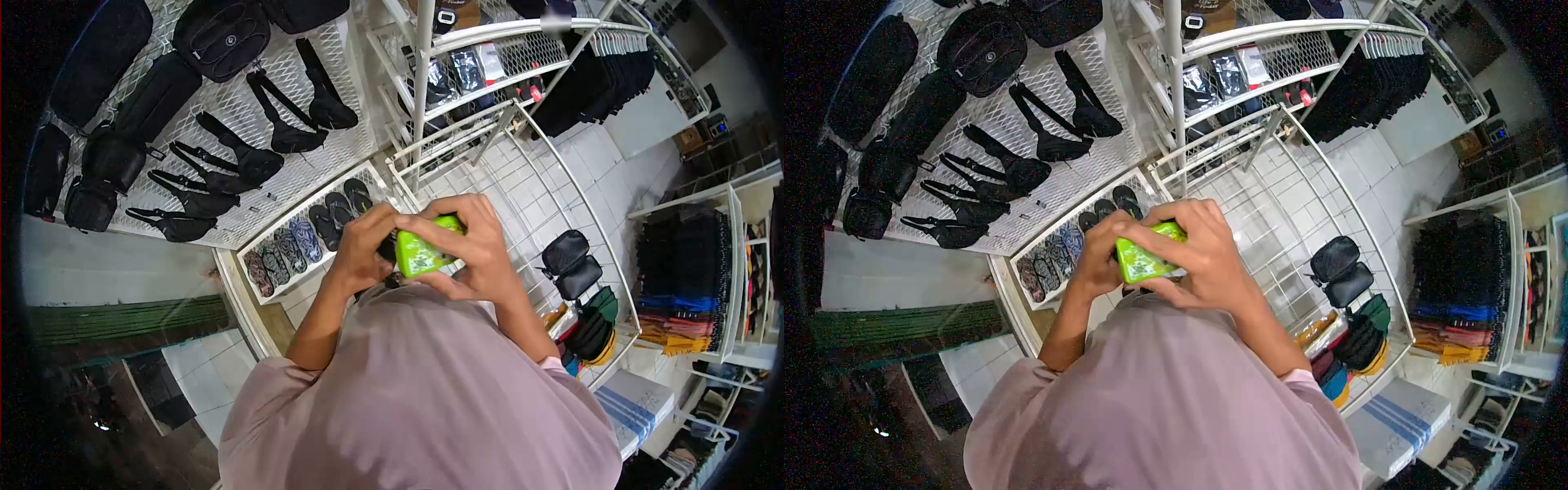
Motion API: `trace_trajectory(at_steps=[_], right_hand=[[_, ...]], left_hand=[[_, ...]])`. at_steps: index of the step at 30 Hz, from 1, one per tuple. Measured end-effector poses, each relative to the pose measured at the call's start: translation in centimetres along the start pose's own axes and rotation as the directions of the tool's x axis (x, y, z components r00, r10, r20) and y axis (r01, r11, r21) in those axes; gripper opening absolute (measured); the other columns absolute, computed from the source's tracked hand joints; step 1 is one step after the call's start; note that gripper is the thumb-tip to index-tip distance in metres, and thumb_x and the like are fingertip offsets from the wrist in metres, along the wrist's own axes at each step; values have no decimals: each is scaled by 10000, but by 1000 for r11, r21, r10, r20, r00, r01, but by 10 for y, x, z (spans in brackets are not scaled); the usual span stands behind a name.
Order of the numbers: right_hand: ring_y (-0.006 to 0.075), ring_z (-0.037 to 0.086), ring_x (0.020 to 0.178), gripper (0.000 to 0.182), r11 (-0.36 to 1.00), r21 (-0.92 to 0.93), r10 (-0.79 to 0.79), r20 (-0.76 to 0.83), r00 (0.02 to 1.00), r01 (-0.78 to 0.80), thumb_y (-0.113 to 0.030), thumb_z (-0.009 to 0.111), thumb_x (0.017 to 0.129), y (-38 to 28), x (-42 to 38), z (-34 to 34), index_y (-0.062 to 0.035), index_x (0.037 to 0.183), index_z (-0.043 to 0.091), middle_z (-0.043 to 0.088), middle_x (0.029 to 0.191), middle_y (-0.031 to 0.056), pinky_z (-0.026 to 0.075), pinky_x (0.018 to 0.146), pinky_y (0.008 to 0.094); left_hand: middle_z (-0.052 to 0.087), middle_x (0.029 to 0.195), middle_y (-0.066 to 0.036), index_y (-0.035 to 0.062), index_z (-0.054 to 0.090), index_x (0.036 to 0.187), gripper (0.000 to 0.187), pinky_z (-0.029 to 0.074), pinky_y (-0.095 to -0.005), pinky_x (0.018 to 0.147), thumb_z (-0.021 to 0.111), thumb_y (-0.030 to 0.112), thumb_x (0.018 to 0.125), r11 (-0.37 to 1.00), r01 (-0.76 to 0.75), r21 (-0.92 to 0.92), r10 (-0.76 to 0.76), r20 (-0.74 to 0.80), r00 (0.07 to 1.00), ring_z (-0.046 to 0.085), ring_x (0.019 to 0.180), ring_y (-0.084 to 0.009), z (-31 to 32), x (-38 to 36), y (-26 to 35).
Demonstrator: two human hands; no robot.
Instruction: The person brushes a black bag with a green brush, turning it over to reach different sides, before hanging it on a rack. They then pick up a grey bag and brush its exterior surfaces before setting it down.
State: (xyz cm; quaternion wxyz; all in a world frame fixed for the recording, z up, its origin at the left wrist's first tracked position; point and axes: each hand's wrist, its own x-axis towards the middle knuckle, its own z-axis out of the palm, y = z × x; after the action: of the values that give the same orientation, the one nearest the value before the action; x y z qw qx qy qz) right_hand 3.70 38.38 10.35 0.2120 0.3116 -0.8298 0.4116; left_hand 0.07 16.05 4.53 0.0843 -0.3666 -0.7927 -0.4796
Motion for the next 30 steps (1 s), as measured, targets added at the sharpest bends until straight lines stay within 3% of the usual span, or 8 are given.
trace_trajectory(at_steps=[5,9,11,15,19,24,28,30], right_hand=[[298,607,956,672,960,146,248,-51,967,-238,-331,908,678,39,-13,-2,-139,1294,721,640,1041,108,464,852,404],[300,609,968,667,998,-66,12,44,999,-10,-346,902,691,11,-3,-2,-145,1299,719,641,1046,104,463,882,404],[289,614,981,641,997,-79,8,92,996,-1,-315,902,710,9,-1,1,-133,1296,717,648,1068,101,473,888,398],[283,628,994,675,924,221,330,-51,942,-312,-269,921,696,50,-22,1,-87,1306,698,660,1114,118,497,876,385],[288,612,982,737,987,151,59,-3,998,-58,-312,930,673,14,0,-1,-36,1313,689,620,1075,143,475,884,379],[272,607,974,675,920,238,329,-43,943,-310,-253,896,731,52,-16,-7,-72,1341,670,625,1077,136,476,894,386],[256,591,1011,668,908,232,350,38,936,-349,-262,881,764,45,-25,-6,-51,1354,651,615,1099,130,452,936,365],[254,586,1041,702,837,503,350,-187,918,-217,-299,872,781,38,-21,4,-16,1373,623,620,1130,130,437,963,363]], left_hand=[[633,942,-176,-25,647,1102,416,527,-403,784,689,-56,689,988,153,-20,-154,-130,979,656,908,-392,-1,-2,-2],[642,970,-188,-22,636,1095,387,526,-389,795,684,-71,714,970,241,-44,-243,-83,966,664,902,-398,4,-6,2],[650,952,-175,-18,655,1093,381,528,-383,790,687,-74,717,986,155,-59,-161,-117,980,669,887,-381,5,-4,2],[659,905,-152,-6,704,1095,413,532,-374,774,664,-101,695,985,165,-53,-171,-174,970,672,857,-347,-4,-5,5],[648,926,-144,8,696,1148,499,526,-411,766,651,-71,657,996,89,0,-89,25,996,659,853,-372,-5,2,6],[658,903,-153,4,709,1140,538,508,-345,744,656,-62,608,994,48,-94,-58,-109,992,636,795,-289,-16,2,8],[677,952,-131,-35,671,1134,377,500,-334,747,721,49,769,967,-74,-245,13,-242,970,631,805,-247,-13,-1,1],[680,966,-133,-37,659,1143,362,498,-335,750,733,91,813,952,-90,-294,10,-264,964,630,808,-242,-12,-1,-3]])
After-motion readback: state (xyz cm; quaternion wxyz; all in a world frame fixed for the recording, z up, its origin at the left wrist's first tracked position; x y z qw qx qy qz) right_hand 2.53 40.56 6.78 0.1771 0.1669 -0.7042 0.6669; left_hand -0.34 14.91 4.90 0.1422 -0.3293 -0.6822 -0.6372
